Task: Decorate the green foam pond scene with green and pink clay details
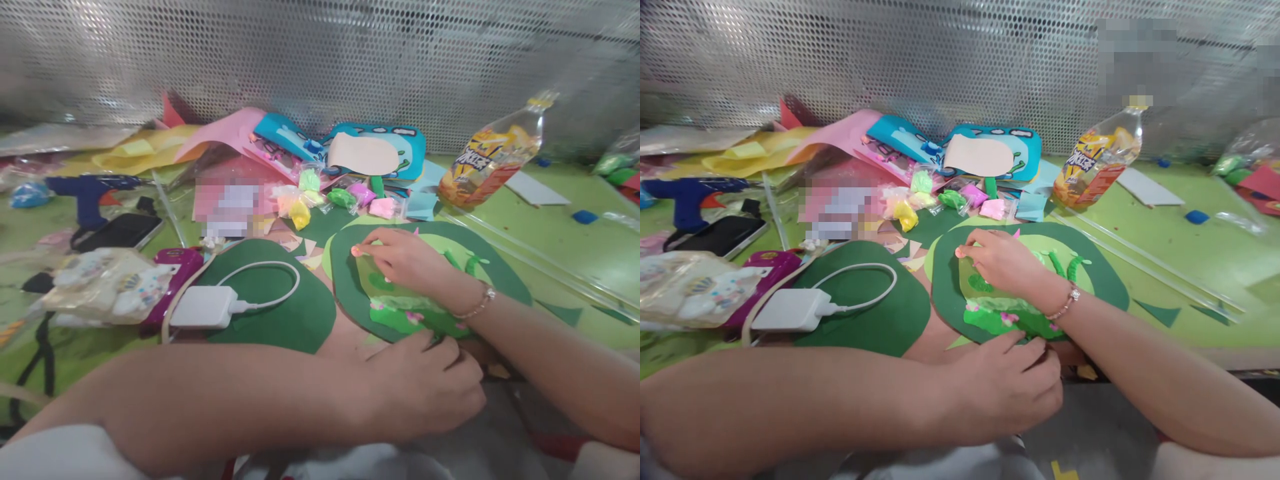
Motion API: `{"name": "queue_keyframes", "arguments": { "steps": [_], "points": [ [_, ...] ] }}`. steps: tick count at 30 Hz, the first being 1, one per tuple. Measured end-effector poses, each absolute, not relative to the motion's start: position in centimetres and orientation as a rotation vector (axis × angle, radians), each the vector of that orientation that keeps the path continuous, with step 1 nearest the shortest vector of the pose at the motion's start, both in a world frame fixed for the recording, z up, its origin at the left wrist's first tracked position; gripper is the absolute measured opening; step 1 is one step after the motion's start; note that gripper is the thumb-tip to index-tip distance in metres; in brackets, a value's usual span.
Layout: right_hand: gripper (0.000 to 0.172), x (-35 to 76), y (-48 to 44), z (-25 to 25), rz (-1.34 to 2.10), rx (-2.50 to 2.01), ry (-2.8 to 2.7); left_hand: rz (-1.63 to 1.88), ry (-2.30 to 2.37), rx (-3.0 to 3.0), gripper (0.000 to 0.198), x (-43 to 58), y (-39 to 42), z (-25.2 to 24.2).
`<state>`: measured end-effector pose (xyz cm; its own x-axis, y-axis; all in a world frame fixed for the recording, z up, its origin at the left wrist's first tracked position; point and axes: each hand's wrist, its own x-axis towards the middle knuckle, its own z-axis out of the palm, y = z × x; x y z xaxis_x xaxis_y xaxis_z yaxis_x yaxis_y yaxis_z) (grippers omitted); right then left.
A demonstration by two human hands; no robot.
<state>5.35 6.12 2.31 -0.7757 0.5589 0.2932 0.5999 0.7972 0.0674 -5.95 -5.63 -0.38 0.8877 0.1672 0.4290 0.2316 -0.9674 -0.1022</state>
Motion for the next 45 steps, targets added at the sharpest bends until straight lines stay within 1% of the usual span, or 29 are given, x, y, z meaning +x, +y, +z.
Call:
{"name": "queue_keyframes", "arguments": {
  "steps": [11, 18, 25, 30, 35, 38, 41, 43, 45],
  "points": [
    [0.037, 5.4, 6.4, 2.0, -0.356, -0.916, -2.715, -0.622, -0.300, -2.910, 0.030, -6.1, -5.5, 0.1],
    [0.037, 5.4, 6.4, 2.1, -0.359, -0.901, -2.753, -0.596, -0.319, -2.929, 0.029, -6.1, -5.5, 0.1],
    [0.032, 5.5, 6.5, 2.0, -0.399, -0.900, -2.795, -0.592, -0.296, -2.930, 0.032, -6.1, -5.5, 0.1],
    [0.031, 5.5, 6.5, 2.1, -0.428, -0.889, -2.790, -0.573, -0.300, -2.911, 0.030, -6.1, -5.6, 0.1],
    [0.036, 5.4, 6.3, 2.2, -0.435, -0.891, -2.800, -0.552, -0.320, -2.900, 0.029, -6.0, -5.7, 0.1],
    [0.042, 5.6, 6.2, 2.7, -0.412, -0.884, -2.753, -0.557, -0.381, -2.868, 0.033, -6.1, -5.7, 0.7],
    [0.047, 6.3, 6.1, 3.9, -0.337, -0.922, -2.605, -0.545, -0.538, -2.834, 0.047, -6.2, -5.7, 1.6],
    [0.047, 7.0, 6.1, 4.9, -0.325, -0.946, -2.477, -0.507, -0.718, -2.810, 0.057, -6.2, -5.7, 2.2],
    [0.043, 7.9, 6.0, 6.0, -0.357, -0.964, -2.342, -0.449, -0.855, -2.792, 0.064, -6.2, -5.6, 2.5]
  ]
}}
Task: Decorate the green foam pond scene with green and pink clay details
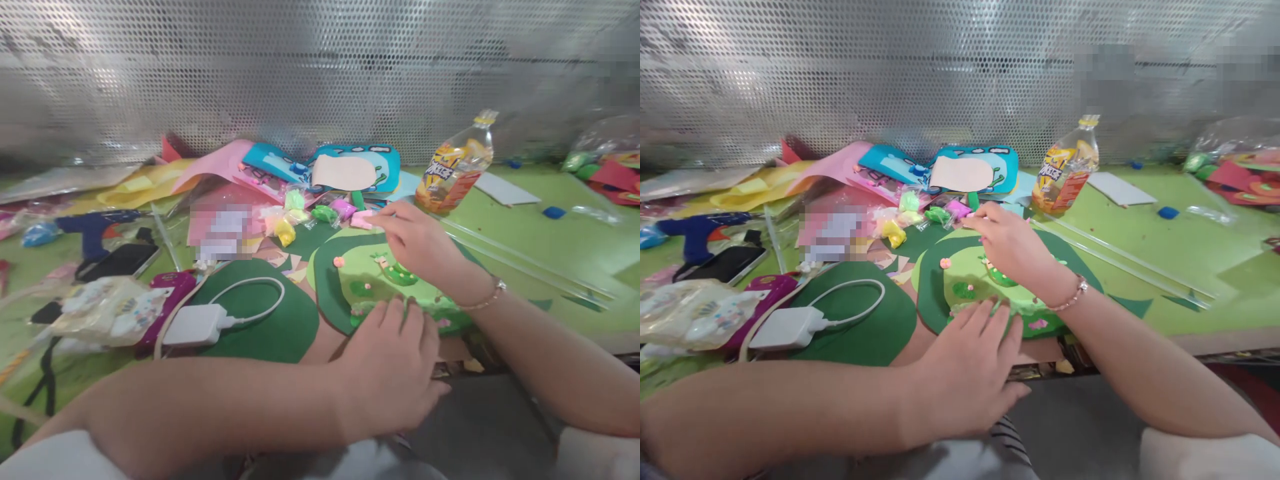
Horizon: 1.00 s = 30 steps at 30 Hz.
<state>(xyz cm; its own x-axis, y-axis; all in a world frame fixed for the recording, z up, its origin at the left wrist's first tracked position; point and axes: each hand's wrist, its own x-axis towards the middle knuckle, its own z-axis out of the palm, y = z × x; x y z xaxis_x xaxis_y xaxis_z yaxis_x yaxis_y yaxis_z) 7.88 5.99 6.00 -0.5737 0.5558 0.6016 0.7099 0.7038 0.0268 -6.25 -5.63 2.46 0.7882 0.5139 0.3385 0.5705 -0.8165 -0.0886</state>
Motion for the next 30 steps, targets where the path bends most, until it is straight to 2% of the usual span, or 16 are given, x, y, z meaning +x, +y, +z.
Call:
{"name": "queue_keyframes", "arguments": {
  "steps": [12, 18, 23, 27, 30],
  "points": [
    [0.026, 12.8, 7.3, 9.5, -0.317, -1.025, -1.893, -0.241, -0.574, -2.889, 0.062, -6.1, -4.8, 0.7],
    [0.031, 12.7, 7.6, 9.2, -0.466, -1.179, -2.046, -0.221, -0.602, -2.889, 0.057, -6.2, -5.0, 0.7],
    [0.027, 13.3, 8.7, 8.1, -0.456, -1.202, -2.117, -0.228, -0.719, -2.882, 0.055, -6.3, -5.4, 0.6],
    [0.024, 14.5, 9.9, 6.8, -0.386, -1.603, -2.263, -0.210, -0.807, -2.879, 0.058, -6.2, -5.6, 1.0],
    [0.024, 15.1, 10.3, 6.4, -0.186, -1.905, -2.596, -0.185, -0.865, -2.885, 0.062, -6.2, -5.7, 1.4]
  ]
}}
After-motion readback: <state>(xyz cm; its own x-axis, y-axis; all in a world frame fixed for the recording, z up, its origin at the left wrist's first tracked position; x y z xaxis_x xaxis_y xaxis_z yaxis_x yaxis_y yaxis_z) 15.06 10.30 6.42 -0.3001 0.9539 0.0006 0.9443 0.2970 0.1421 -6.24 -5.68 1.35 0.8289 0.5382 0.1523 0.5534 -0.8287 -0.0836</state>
